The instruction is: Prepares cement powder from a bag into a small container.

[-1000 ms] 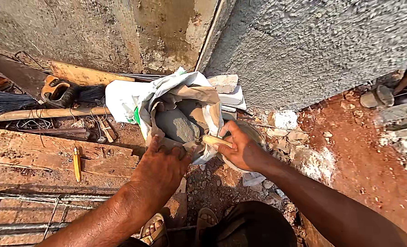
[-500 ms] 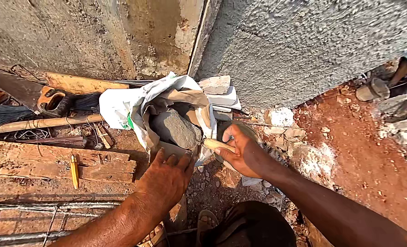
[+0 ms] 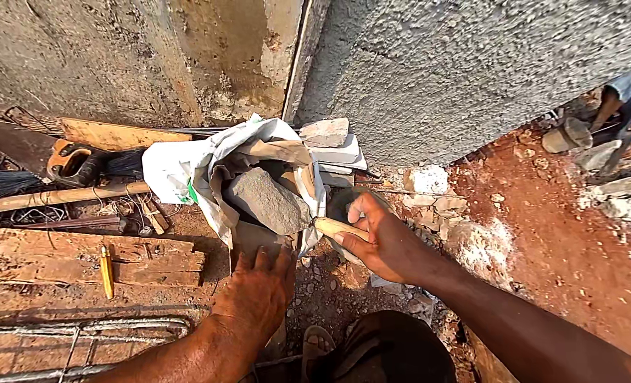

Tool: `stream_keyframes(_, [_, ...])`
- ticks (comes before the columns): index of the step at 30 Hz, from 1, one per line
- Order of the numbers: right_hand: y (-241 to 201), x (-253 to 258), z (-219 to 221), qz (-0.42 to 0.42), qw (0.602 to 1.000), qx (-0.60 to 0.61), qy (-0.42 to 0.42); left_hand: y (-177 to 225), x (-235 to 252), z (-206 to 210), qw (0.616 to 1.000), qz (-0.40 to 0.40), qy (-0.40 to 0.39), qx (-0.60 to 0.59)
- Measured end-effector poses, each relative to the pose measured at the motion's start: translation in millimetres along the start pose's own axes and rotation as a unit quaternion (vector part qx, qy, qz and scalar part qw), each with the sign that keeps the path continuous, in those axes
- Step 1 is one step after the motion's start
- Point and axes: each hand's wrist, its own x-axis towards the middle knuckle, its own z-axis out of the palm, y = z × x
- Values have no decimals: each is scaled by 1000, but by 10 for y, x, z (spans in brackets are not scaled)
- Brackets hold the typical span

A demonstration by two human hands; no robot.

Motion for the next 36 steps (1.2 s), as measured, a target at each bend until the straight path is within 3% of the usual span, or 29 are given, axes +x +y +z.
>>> stream_keyframes(15, [180,-150,2,-42,999,11,32,57,-48,2,999,-12,-29,7])
stream_keyframes(21, [271,-297,-95,-123,990,20,69,83,-45,34,1000,-19,0,18])
stream_keyframes(24, [268,-426,-185,-124,988,46,78,97,-33,28,999,-24,-9,21])
stream_keyframes(30, [393,-758,-402,-106,984,119,83,64,-67,122,998,-15,61,29])
stream_keyframes(36, [761,-1236,-635,-107,983,67,136,-48,-97,177,993,14,116,27])
